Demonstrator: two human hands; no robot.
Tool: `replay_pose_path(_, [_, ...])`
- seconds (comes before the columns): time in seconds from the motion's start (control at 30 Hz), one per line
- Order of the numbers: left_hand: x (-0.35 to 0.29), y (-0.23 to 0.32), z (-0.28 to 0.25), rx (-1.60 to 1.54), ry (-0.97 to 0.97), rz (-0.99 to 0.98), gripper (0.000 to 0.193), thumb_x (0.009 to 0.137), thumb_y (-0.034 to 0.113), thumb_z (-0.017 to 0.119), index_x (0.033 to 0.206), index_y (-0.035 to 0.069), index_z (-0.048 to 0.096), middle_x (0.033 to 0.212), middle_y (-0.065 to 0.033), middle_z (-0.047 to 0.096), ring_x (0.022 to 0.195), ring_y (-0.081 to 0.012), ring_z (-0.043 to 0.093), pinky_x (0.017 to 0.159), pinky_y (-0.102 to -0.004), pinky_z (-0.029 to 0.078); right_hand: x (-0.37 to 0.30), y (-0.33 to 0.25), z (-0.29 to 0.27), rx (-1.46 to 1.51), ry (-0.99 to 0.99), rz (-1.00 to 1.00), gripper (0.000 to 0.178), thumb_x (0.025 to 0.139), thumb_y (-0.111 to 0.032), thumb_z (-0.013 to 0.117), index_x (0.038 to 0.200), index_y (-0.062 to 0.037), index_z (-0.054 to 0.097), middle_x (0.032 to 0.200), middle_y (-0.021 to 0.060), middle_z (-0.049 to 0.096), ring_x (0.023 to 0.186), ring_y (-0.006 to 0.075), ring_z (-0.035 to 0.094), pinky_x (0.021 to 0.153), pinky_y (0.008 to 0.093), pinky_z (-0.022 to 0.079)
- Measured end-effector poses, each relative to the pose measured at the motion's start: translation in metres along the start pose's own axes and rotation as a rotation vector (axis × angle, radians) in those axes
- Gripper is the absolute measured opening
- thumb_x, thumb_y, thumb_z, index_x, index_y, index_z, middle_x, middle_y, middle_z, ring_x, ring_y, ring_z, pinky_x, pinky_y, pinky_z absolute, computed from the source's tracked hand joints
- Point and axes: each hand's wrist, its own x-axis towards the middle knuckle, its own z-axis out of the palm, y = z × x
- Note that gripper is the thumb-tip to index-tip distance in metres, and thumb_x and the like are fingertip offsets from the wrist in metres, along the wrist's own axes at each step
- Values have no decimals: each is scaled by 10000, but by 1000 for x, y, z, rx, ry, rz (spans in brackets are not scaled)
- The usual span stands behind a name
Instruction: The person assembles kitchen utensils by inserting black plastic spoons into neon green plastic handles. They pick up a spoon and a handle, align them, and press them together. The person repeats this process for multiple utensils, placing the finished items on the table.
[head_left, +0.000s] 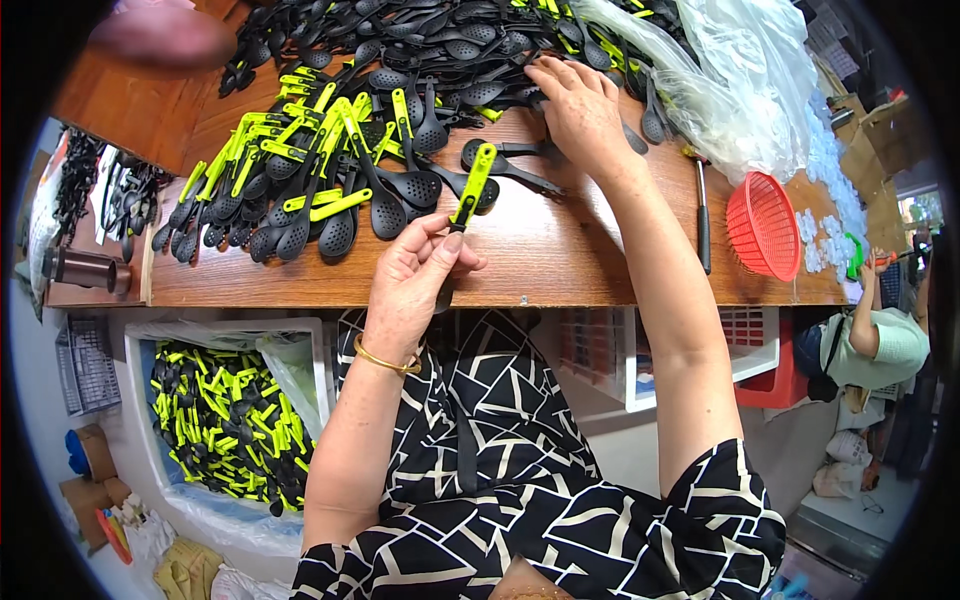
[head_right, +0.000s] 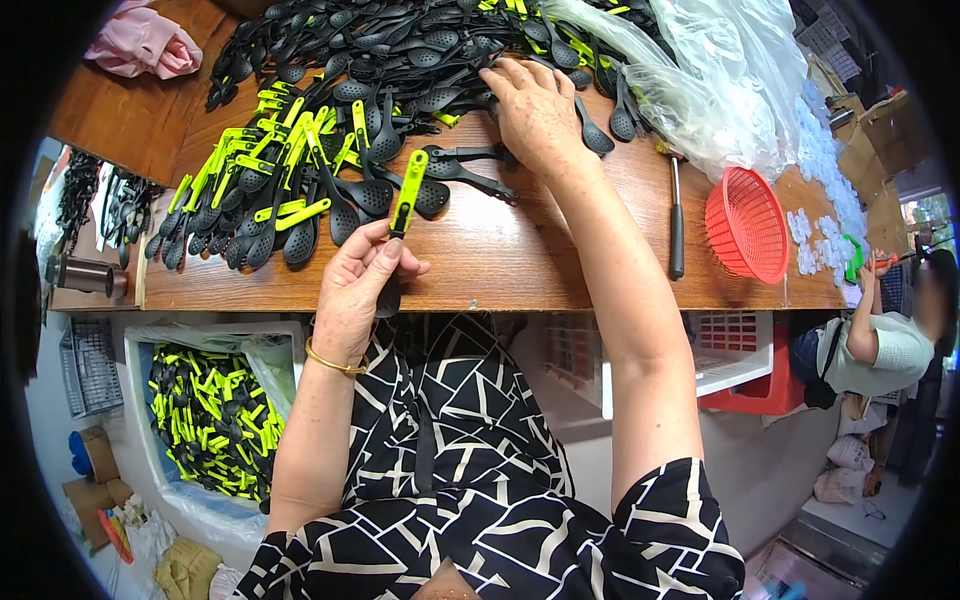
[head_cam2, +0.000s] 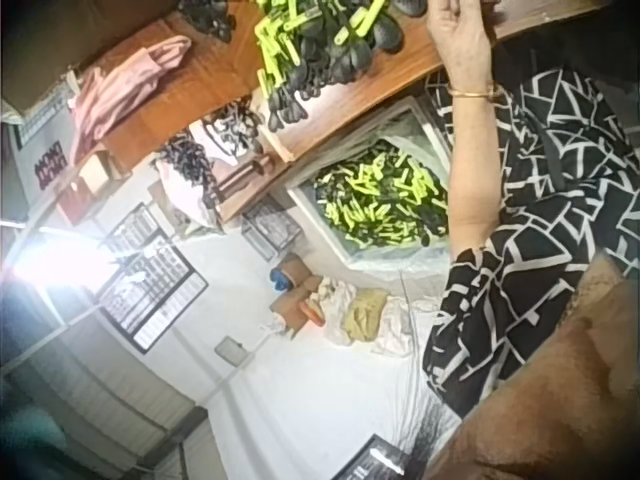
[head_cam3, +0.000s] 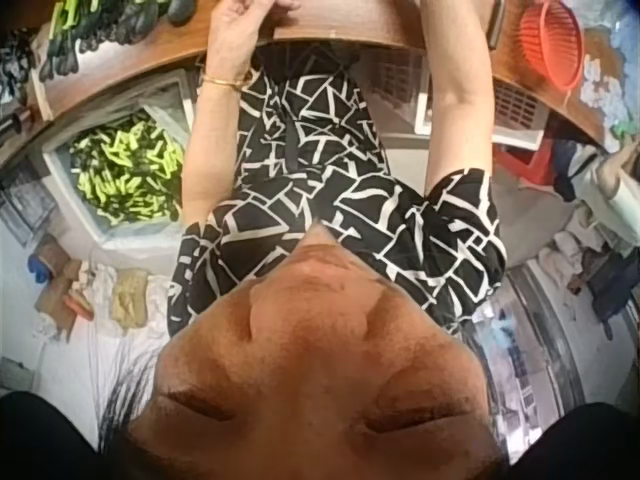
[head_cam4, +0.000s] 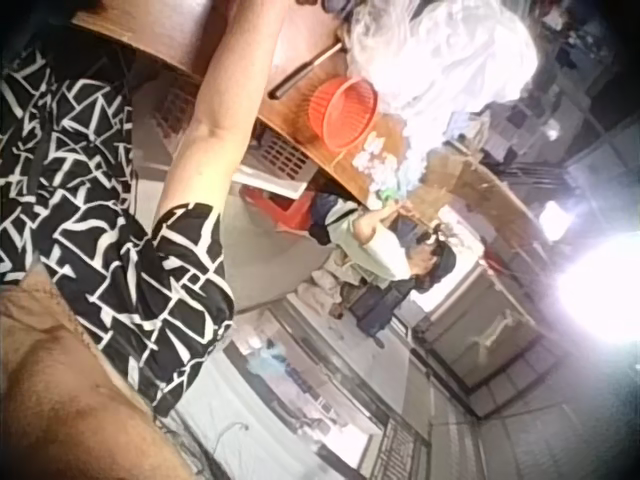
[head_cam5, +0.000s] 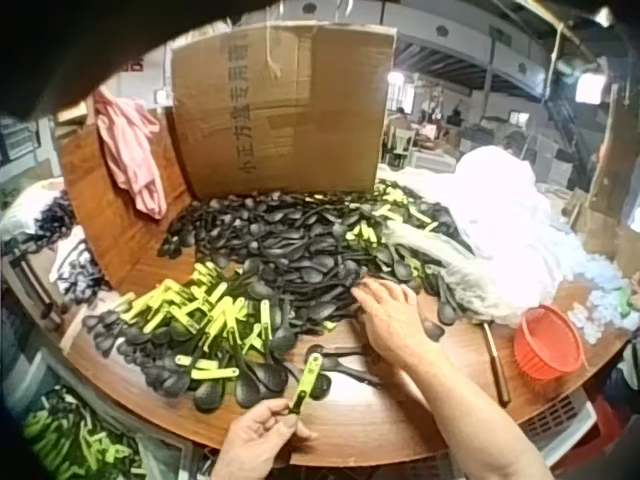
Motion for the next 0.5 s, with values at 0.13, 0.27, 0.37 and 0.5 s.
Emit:
replay_pose_path(0.13, [6, 0, -17, -273, 26, -73, 299, 1064, 170, 612, 1334, 42, 613, 921, -44, 720, 937, -214, 750, 876, -341, 611, 7, -19, -18, 185, -87, -96, 259, 941, -166, 626, 1162, -182, 761, 1236, 22, 715, 1229, 238, 613, 1074, 450, 402])
replay_pose_path(0.27, [9, 2, -16, -301, 47, -88, 318, 1066, 159, 603, 1364, 48, 608, 917, -44, 720, 939, -228, 754, 893, -362, 614, 7, -29, 2, 213, -69, -77, 171, 895, -193, 689, 1044, -178, 772, 1124, 18, 743, 1137, 242, 636, 984, 432, 425])
replay_pose_path(0.37, [6, 0, -13, -232, 64, -48, 314, 1060, 163, 618, 1341, 25, 595, 936, -59, 718, 946, -235, 755, 881, -352, 611, 8, -28, -4, 190, -166, -97, 89, 883, -219, 700, 943, -176, 750, 1050, 1, 741, 1095, 234, 641, 936, 416, 424])
replay_pose_path(0.5, [8, 0, -9, -163, 56, -22, 372, 1054, 159, 630, 1379, 7, 532, 942, -71, 716, 954, -246, 755, 874, -339, 605, -14, -20, -21, 209, -53, -88, 79, 873, -213, 724, 921, -161, 758, 968, 19, 741, 1031, 240, 661, 933, 409, 434])
